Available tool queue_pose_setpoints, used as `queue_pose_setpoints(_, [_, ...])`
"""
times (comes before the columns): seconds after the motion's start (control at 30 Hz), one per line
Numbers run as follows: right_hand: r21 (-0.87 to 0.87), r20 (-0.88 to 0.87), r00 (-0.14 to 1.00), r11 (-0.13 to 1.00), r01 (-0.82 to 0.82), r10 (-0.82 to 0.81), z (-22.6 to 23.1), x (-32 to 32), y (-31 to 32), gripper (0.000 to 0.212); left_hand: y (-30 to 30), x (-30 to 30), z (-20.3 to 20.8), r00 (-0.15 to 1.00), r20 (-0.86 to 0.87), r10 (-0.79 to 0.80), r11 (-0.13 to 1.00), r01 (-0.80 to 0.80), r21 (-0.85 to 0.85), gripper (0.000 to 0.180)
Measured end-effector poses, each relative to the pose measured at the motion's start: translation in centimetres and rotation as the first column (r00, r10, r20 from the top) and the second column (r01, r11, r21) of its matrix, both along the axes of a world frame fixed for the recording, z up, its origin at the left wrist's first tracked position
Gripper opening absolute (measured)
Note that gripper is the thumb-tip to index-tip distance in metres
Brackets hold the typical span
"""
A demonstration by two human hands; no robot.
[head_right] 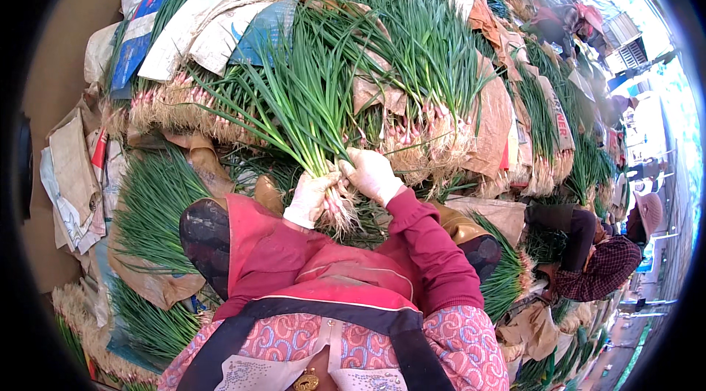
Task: The person gathers green onions into bunches by hand and wraps them with paper sheets. They organize the bundled produce and move packaging materials while sitting among large piles of onions and sacks.
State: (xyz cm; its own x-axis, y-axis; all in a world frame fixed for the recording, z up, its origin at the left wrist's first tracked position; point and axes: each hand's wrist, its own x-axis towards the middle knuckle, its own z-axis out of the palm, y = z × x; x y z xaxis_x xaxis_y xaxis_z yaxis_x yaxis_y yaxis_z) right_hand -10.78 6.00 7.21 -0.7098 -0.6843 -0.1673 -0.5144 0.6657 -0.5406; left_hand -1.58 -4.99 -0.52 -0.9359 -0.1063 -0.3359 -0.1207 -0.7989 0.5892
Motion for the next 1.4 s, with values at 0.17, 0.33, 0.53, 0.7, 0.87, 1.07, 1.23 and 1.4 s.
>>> queue_pose_setpoints(0.17, [-0.284,0.402,0.771,0.734,0.617,-0.493,0.9,-4.1,-1.8,0.020,-0.3,0.9,3.0,0.995,-0.016,0.100,0.957,-0.092,0.274,0.013])
queue_pose_setpoints(0.33, [-0.347,-0.163,0.883,0.863,0.366,-0.440,-1.0,-9.4,-1.8,0.022,-3.0,2.2,4.7,0.923,-0.291,0.252,0.818,-0.042,0.574,0.023])
queue_pose_setpoints(0.53, [0.006,-0.101,0.890,0.894,0.447,-0.445,-5.6,-8.0,-5.9,0.026,-3.4,3.8,8.0,0.786,-0.524,0.327,0.783,0.085,0.616,0.034])
queue_pose_setpoints(0.7, [0.161,-0.237,0.866,0.861,0.483,-0.441,-7.7,-8.2,-5.7,0.028,-4.3,4.3,10.5,0.613,-0.721,0.323,0.796,0.236,0.557,0.023])
queue_pose_setpoints(0.87, [0.087,-0.339,0.890,0.932,0.353,-0.305,-3.6,-5.7,-5.2,0.044,-2.8,3.1,7.9,0.877,-0.469,0.100,0.894,0.129,0.430,0.021])
queue_pose_setpoints(1.07, [-0.285,-0.390,0.738,0.834,0.473,-0.551,-0.3,-8.7,2.8,0.036,0.7,1.2,4.1,0.958,-0.278,-0.074,0.865,0.201,0.461,0.058])
queue_pose_setpoints(1.23, [0.094,-0.516,0.709,0.790,0.605,-0.482,0.7,-12.9,4.9,0.027,2.2,-0.1,1.2,0.972,-0.214,-0.100,0.827,0.200,0.526,0.053])
queue_pose_setpoints(1.4, [-0.106,-0.435,0.770,0.876,0.471,-0.467,-2.5,-9.8,0.8,0.016,1.7,-0.1,2.5,0.986,-0.168,0.002,0.874,0.080,0.479,0.045])
